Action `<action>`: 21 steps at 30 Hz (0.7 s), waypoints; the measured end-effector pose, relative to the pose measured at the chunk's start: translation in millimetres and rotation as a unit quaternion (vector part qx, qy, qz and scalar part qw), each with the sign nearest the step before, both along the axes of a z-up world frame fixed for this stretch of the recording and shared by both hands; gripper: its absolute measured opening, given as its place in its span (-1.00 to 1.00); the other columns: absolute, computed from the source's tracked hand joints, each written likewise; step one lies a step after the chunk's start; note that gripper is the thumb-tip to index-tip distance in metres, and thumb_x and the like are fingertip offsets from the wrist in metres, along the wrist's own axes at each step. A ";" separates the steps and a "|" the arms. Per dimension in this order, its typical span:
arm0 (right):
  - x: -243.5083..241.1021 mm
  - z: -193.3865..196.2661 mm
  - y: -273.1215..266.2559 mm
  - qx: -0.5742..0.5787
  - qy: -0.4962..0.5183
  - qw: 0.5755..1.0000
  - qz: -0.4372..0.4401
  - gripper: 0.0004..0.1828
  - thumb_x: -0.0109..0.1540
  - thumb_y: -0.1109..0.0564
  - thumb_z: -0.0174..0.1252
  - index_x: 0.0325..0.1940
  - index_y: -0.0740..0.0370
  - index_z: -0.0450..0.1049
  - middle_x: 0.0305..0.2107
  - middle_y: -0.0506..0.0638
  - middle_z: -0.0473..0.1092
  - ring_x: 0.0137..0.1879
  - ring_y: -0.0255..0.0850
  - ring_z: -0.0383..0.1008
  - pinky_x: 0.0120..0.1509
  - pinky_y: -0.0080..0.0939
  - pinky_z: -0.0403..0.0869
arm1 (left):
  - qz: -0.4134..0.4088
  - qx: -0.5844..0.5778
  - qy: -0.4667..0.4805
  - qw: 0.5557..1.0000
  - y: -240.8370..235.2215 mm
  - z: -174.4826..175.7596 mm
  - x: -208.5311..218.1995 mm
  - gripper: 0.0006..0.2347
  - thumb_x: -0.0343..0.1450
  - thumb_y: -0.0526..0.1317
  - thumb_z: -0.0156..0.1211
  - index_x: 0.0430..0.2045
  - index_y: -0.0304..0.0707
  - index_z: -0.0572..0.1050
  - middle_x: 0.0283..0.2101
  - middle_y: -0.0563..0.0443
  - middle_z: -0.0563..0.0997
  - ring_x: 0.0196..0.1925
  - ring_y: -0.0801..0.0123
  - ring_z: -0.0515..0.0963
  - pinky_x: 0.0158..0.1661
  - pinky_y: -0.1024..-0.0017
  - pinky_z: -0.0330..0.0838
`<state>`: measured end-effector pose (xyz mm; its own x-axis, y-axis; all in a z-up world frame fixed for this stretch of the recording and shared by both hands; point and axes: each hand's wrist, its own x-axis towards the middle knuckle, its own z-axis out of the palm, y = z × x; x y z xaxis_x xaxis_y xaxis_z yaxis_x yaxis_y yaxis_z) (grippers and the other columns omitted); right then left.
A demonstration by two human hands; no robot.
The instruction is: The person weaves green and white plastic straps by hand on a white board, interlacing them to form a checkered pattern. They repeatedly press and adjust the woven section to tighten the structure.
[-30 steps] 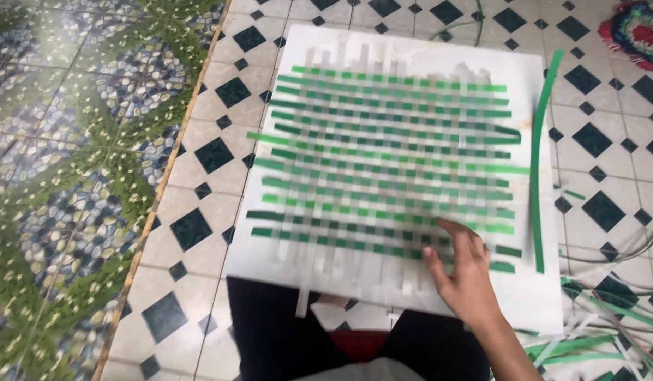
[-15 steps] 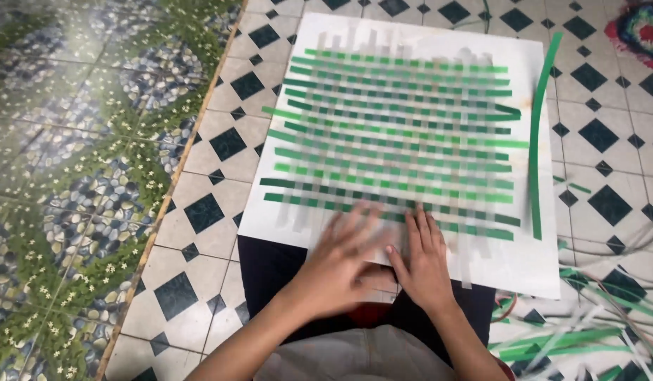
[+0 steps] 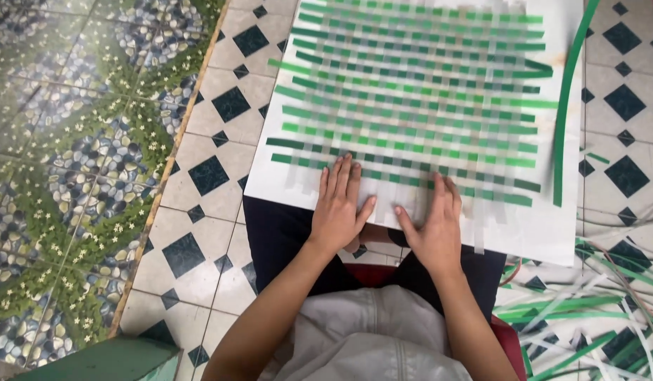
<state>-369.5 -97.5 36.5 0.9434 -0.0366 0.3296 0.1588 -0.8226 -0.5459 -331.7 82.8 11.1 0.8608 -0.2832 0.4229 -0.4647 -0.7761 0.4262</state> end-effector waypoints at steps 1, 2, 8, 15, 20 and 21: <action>-4.4 -2.8 -0.3 -0.001 0.005 1.000 -0.001 -0.08 0.15 -0.03 0.29 0.40 0.46 0.01 0.08 0.34 0.24 0.40 0.31 0.04 0.43 0.19 0.13 | -0.001 -0.001 0.005 1.000 0.2 -2.7 -4.7 -0.48 0.49 -0.05 -0.03 0.19 -0.59 0.22 0.33 -0.51 0.16 0.40 -0.19 0.13 0.32 -0.14 -0.12; -2.5 -4.8 -1.3 0.002 -0.004 1.000 -0.001 -0.10 0.14 -0.02 0.30 0.38 0.46 0.05 0.04 0.33 0.26 0.40 0.30 0.06 0.42 0.19 0.15 | 0.002 0.010 -0.001 1.000 -0.4 -4.1 -2.4 -0.48 0.48 -0.04 -0.03 0.18 -0.59 0.23 0.32 -0.51 0.18 0.40 -0.20 0.13 0.32 -0.14 -0.11; 1.5 -18.0 -5.2 -0.030 -0.031 0.999 -0.008 -0.17 0.12 -0.06 0.33 0.31 0.39 0.16 -0.06 0.21 0.31 0.39 0.25 0.09 0.41 0.16 0.20 | 0.012 0.036 -0.020 0.999 -1.1 -8.9 0.3 -0.50 0.48 -0.03 -0.05 0.16 -0.58 0.26 0.31 -0.49 0.20 0.40 -0.18 0.14 0.32 -0.13 -0.11; 3.3 -23.9 -9.4 -0.038 -0.041 0.998 -0.013 -0.19 0.12 -0.13 0.34 0.27 0.32 0.18 -0.08 0.17 0.29 0.36 0.25 0.14 0.45 0.40 0.01 | 0.020 0.057 -0.034 0.998 -4.4 -13.1 -0.8 -0.50 0.47 -0.03 -0.07 0.12 -0.59 0.28 0.30 -0.51 0.21 0.40 -0.18 0.15 0.33 -0.12 -0.13; 3.8 -25.4 -8.7 -0.035 -0.049 0.998 -0.012 -0.21 0.10 -0.12 0.36 0.24 0.32 0.20 -0.09 0.17 0.28 0.35 0.25 0.17 0.45 0.42 0.02 | 0.020 0.057 -0.037 0.997 -2.7 -11.9 -1.1 -0.51 0.47 -0.03 -0.06 0.10 -0.60 0.29 0.30 -0.53 0.21 0.41 -0.18 0.14 0.33 -0.11 -0.14; 4.0 -26.7 -9.6 -0.033 -0.050 0.998 -0.013 -0.21 0.10 -0.13 0.36 0.24 0.31 0.21 -0.08 0.17 0.28 0.35 0.24 0.17 0.45 0.42 0.02 | 0.019 0.054 -0.040 0.998 -3.3 -12.6 -0.9 -0.52 0.47 -0.03 -0.06 0.08 -0.59 0.29 0.30 -0.53 0.21 0.40 -0.18 0.15 0.33 -0.11 -0.14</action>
